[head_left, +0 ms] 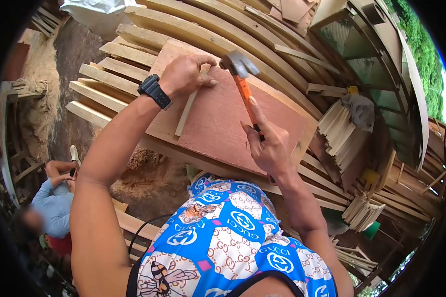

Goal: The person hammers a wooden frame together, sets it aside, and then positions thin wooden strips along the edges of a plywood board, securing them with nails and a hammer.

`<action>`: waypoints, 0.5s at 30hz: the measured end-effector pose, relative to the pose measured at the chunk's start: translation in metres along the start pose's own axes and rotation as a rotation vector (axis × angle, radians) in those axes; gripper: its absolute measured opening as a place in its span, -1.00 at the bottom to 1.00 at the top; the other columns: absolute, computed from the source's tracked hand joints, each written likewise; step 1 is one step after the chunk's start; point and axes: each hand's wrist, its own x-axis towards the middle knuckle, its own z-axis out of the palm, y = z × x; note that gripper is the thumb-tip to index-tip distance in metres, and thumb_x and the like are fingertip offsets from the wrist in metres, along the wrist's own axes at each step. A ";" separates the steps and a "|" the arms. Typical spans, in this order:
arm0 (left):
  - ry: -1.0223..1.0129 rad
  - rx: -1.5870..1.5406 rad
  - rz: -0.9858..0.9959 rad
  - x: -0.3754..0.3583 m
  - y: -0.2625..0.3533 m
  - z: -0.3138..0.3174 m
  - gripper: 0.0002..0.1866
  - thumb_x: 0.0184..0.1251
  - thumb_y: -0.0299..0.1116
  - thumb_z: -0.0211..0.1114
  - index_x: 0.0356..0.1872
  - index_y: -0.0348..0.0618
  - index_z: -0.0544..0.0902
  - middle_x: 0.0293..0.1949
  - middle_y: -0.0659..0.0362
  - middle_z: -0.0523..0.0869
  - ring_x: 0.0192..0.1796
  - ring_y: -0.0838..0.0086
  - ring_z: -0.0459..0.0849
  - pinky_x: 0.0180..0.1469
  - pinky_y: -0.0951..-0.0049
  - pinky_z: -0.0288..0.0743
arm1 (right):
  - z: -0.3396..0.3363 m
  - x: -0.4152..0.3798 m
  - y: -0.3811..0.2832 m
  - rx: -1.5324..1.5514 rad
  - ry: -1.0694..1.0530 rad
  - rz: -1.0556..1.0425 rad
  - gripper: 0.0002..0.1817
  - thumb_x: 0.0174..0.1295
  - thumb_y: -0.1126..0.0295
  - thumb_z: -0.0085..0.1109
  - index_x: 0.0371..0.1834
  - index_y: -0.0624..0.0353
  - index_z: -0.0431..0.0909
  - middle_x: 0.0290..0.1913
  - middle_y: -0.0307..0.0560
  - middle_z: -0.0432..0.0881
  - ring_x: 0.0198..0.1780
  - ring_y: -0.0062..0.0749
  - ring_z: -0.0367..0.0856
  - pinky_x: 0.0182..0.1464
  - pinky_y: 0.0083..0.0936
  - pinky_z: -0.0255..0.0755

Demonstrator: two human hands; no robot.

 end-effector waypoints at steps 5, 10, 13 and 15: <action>-0.078 -0.021 -0.065 0.007 -0.003 -0.004 -0.44 0.12 -0.13 0.71 0.14 -0.06 0.79 -0.49 0.24 0.56 -0.42 0.55 0.50 -0.34 0.42 0.47 | 0.001 0.001 0.007 -0.090 -0.003 0.007 -0.22 0.37 0.42 0.36 0.66 -0.24 0.32 -0.49 0.14 0.62 -0.49 0.07 0.63 -0.39 -0.04 0.45; -0.032 0.060 0.156 0.019 -0.038 0.006 -0.42 0.15 -0.04 0.69 0.13 -0.12 0.76 -0.46 0.12 0.59 -0.41 0.51 0.53 -0.31 0.35 0.53 | -0.029 -0.039 0.025 0.019 0.164 0.094 -0.21 0.30 0.44 0.42 0.62 -0.01 0.36 -0.48 0.12 0.63 -0.47 0.04 0.65 -0.35 -0.18 0.51; -0.141 0.252 -0.029 0.000 0.014 -0.008 -0.56 0.24 -0.20 0.60 0.10 -0.14 0.77 -0.43 0.10 0.65 -0.39 0.45 0.61 -0.30 0.30 0.56 | -0.041 -0.091 0.054 -0.010 0.302 0.158 -0.47 0.28 0.42 0.45 0.33 0.16 0.57 -0.58 -0.09 0.52 -0.56 -0.34 0.53 -0.40 -0.38 0.47; 0.303 0.374 0.272 -0.024 0.024 0.015 -0.69 0.27 -0.43 0.43 0.04 -0.15 0.79 -0.35 0.06 0.70 -0.33 0.36 0.70 -0.28 0.27 0.59 | -0.054 -0.123 0.070 0.083 0.284 0.363 -0.68 0.30 0.43 0.43 0.08 0.24 0.65 -0.59 -0.22 0.48 -0.55 -0.56 0.44 -0.44 -0.48 0.38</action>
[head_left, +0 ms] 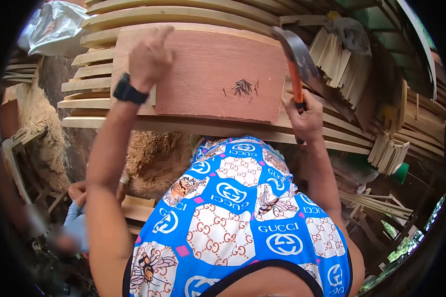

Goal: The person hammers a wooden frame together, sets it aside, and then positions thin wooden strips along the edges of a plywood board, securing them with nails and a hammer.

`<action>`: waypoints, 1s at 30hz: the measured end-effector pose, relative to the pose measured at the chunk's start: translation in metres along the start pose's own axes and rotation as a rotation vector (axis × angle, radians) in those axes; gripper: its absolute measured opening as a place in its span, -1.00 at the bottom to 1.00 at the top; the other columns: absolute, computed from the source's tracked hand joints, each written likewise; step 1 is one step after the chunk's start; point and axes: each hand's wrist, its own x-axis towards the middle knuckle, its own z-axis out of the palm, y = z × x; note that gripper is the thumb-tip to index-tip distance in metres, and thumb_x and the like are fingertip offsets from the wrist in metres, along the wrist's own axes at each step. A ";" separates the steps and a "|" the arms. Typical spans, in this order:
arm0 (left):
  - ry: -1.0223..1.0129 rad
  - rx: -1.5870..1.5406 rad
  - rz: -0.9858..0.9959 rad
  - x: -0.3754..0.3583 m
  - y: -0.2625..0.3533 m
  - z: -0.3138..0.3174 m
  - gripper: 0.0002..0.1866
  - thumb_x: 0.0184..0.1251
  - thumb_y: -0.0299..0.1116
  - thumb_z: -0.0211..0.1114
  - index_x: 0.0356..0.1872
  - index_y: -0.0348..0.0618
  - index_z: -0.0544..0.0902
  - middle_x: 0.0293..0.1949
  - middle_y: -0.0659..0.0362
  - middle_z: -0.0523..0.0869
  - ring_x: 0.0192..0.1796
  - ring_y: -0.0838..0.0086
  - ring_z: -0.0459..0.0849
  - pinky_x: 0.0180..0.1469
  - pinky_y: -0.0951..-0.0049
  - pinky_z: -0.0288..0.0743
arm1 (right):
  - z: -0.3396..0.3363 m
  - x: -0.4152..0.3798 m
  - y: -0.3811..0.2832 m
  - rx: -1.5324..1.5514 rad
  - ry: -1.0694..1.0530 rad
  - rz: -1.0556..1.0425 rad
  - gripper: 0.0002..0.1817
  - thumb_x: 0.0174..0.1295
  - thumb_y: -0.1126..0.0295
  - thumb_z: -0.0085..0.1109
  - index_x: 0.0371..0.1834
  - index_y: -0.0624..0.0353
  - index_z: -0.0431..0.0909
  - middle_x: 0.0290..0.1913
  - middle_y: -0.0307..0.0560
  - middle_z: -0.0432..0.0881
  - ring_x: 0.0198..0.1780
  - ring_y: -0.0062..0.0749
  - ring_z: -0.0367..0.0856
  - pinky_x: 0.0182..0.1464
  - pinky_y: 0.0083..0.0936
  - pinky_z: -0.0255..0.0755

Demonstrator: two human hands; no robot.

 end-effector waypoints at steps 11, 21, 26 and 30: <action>-0.296 -0.331 0.074 -0.068 0.054 0.018 -0.89 0.27 -0.45 0.45 -0.23 -0.18 0.73 -0.14 0.08 0.70 -0.18 0.11 0.73 -0.13 0.21 0.64 | -0.015 -0.051 0.014 0.449 -0.003 0.402 -0.88 0.43 0.45 0.34 -0.22 0.25 0.62 -0.60 -0.42 0.48 -0.62 -0.81 0.35 -0.59 -0.67 0.17; -0.291 -0.260 -0.138 -0.090 0.039 -0.001 -0.90 0.47 -0.48 0.38 -0.22 -0.25 0.62 -0.40 0.02 0.69 -0.44 0.28 0.67 -0.37 0.31 0.53 | -0.008 -0.052 0.035 0.437 -0.165 0.337 -0.78 0.38 0.35 0.39 -0.21 0.32 0.65 -0.55 -0.33 0.54 -0.49 -0.72 0.40 -0.43 -0.59 0.32; -0.238 -0.934 -0.736 -0.107 0.047 0.004 -0.92 0.56 -0.41 0.37 -0.11 -0.19 0.70 -0.36 0.19 0.77 -0.45 0.57 0.69 -0.44 0.63 0.56 | 0.004 -0.048 0.035 0.400 -0.197 0.322 -0.76 0.37 0.32 0.37 -0.21 0.34 0.66 -0.55 -0.21 0.59 -0.49 -0.67 0.45 -0.41 -0.53 0.38; -0.099 -1.294 -0.841 -0.106 0.068 0.019 -0.86 0.54 -0.45 0.37 0.01 -0.24 0.70 -0.28 0.12 0.79 -0.33 0.48 0.77 -0.25 0.54 0.70 | -0.005 -0.041 0.047 0.332 -0.263 0.274 -0.73 0.36 0.29 0.36 -0.22 0.35 0.65 -0.56 -0.09 0.57 -0.50 -0.56 0.48 -0.40 -0.46 0.40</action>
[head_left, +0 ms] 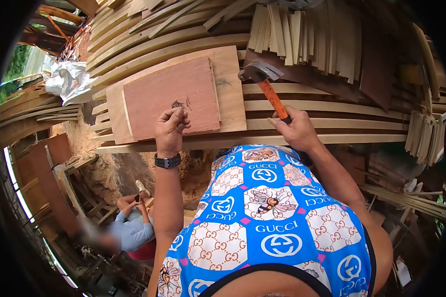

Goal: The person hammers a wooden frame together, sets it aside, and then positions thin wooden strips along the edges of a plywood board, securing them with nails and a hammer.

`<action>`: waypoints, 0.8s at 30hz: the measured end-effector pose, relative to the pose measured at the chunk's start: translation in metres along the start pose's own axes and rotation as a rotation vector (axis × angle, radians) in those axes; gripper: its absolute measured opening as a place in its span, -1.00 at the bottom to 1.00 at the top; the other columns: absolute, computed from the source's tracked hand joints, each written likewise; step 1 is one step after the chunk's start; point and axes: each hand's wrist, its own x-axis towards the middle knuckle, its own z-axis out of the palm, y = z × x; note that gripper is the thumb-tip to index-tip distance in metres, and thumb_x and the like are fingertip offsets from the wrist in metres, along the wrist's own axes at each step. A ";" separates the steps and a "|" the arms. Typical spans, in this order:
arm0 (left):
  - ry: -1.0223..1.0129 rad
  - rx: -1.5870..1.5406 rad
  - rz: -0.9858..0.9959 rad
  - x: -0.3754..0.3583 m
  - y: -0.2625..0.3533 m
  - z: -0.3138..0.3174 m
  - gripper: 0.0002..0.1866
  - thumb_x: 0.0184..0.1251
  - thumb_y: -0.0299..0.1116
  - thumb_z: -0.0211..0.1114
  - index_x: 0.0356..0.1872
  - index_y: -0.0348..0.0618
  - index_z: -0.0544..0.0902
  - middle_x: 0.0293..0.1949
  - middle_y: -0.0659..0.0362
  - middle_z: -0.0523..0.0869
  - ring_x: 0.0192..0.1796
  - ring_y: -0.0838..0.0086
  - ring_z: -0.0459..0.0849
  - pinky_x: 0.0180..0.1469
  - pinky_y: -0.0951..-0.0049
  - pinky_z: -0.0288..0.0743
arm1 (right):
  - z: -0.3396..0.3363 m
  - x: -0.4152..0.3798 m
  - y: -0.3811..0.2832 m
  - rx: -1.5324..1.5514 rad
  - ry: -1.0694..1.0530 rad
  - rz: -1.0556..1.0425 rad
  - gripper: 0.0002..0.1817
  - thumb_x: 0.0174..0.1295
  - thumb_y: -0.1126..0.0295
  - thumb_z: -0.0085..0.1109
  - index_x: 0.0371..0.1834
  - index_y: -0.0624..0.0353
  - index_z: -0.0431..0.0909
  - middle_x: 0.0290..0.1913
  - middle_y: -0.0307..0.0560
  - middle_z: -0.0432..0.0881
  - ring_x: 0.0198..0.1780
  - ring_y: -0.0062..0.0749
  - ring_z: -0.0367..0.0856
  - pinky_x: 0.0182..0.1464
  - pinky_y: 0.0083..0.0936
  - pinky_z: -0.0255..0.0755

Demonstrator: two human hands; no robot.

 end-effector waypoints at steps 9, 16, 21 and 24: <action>0.009 0.185 0.208 0.064 0.014 0.046 -0.80 0.50 -0.45 0.42 0.03 -0.32 0.74 -0.14 0.07 0.83 -0.20 0.44 0.81 -0.15 0.50 0.73 | -0.003 0.014 -0.002 0.045 -0.062 -0.081 -0.70 0.34 0.27 0.38 -0.26 0.35 0.63 -0.57 -0.07 0.53 -0.51 -0.45 0.44 -0.38 -0.36 0.39; 0.042 0.508 0.528 0.127 0.023 0.077 -0.82 0.45 -0.43 0.47 -0.07 -0.33 0.82 -0.29 0.19 0.82 -0.34 0.62 0.69 -0.29 0.60 0.57 | -0.003 0.011 -0.004 0.024 -0.068 -0.113 -0.72 0.37 0.29 0.40 -0.18 0.34 0.65 -0.49 -0.19 0.56 -0.43 -0.62 0.48 -0.37 -0.50 0.40; 0.027 0.523 0.625 0.139 0.013 0.084 -0.74 0.42 -0.52 0.43 0.07 -0.33 0.71 -0.22 0.18 0.81 -0.20 0.56 0.74 -0.09 0.55 0.64 | -0.006 -0.001 -0.009 0.032 0.004 -0.065 -0.72 0.34 0.29 0.38 -0.27 0.34 0.62 -0.57 -0.10 0.53 -0.52 -0.47 0.44 -0.39 -0.40 0.38; 0.011 0.523 0.576 0.141 0.011 0.084 -0.64 0.39 -0.52 0.44 0.17 -0.29 0.62 -0.17 0.14 0.82 -0.14 0.51 0.77 -0.01 0.50 0.66 | -0.002 -0.004 -0.007 0.052 0.063 -0.102 -0.71 0.35 0.29 0.38 -0.28 0.36 0.62 -0.58 -0.10 0.53 -0.53 -0.51 0.44 -0.42 -0.42 0.37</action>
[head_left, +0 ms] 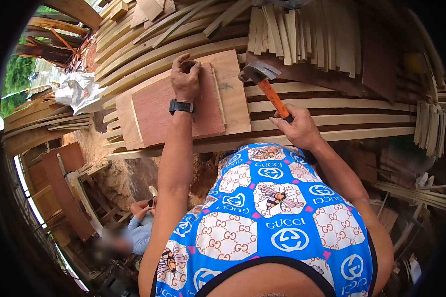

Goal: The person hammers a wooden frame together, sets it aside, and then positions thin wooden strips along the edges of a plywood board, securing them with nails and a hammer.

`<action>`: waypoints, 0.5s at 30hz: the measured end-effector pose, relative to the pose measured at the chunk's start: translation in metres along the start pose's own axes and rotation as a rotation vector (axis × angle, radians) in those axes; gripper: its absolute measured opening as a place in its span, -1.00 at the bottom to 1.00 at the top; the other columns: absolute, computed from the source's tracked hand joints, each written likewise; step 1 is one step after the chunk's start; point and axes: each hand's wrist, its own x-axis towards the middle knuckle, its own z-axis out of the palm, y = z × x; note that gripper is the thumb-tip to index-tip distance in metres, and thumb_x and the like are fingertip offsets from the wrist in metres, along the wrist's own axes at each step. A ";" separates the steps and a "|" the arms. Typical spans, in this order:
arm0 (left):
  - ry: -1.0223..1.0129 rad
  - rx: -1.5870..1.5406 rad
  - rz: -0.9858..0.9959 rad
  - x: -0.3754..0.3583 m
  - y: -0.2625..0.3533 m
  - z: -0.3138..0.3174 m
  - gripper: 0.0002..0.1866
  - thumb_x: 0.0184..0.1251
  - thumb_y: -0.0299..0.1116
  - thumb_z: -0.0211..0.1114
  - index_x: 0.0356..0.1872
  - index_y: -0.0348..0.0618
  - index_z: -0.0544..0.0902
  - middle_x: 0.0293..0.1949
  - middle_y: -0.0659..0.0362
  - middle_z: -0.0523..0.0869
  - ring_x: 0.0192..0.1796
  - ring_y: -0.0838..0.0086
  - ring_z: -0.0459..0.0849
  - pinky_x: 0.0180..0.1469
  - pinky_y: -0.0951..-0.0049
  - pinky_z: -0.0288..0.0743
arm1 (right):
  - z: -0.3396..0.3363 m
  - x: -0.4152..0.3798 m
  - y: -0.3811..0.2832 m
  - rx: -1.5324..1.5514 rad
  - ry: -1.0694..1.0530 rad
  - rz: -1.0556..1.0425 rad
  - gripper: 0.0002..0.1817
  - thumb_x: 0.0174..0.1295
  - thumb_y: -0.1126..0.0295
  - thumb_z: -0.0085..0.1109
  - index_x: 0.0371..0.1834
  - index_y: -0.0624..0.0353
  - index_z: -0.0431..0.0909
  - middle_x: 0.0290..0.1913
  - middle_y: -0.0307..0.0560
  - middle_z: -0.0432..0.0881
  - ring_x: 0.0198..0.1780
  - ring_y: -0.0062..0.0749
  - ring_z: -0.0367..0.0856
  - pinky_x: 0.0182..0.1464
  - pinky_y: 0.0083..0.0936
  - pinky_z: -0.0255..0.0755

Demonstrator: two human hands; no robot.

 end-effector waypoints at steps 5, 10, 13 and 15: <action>0.013 0.057 0.046 -0.002 -0.002 0.008 -0.61 0.35 -0.53 0.44 0.18 -0.29 0.61 -0.19 0.09 0.83 -0.14 0.46 0.79 -0.01 0.46 0.68 | 0.001 0.003 -0.014 0.011 -0.007 0.042 -0.72 0.36 0.32 0.36 -0.19 0.37 0.61 -0.60 -0.10 0.51 -0.54 -0.56 0.43 -0.45 -0.46 0.35; 0.002 0.158 0.114 -0.004 0.002 0.019 -0.57 0.37 -0.54 0.43 0.23 -0.28 0.58 -0.18 0.10 0.83 -0.14 0.46 0.80 -0.01 0.45 0.69 | 0.008 0.018 -0.028 0.042 -0.003 -0.085 -0.68 0.37 0.40 0.31 0.09 0.37 0.56 -0.61 -0.10 0.49 -0.58 -0.52 0.45 -0.47 -0.44 0.36; 0.016 0.187 0.158 -0.005 0.007 0.025 -0.53 0.34 -0.56 0.42 0.26 -0.28 0.57 -0.20 0.08 0.83 -0.15 0.44 0.81 -0.02 0.43 0.68 | 0.015 0.035 -0.051 0.025 0.070 -0.271 -0.50 0.36 0.45 0.26 0.35 0.31 0.47 -0.60 0.00 0.51 -0.60 -0.37 0.51 -0.46 -0.38 0.39; 0.018 0.169 0.159 -0.003 0.005 0.023 -0.48 0.32 -0.57 0.41 0.31 -0.28 0.53 -0.21 0.07 0.84 -0.17 0.44 0.81 -0.03 0.43 0.68 | 0.021 0.048 -0.061 -0.016 0.084 -0.290 -0.32 0.34 0.48 0.21 0.56 0.24 0.32 -0.57 0.12 0.56 -0.57 -0.17 0.59 -0.40 -0.30 0.45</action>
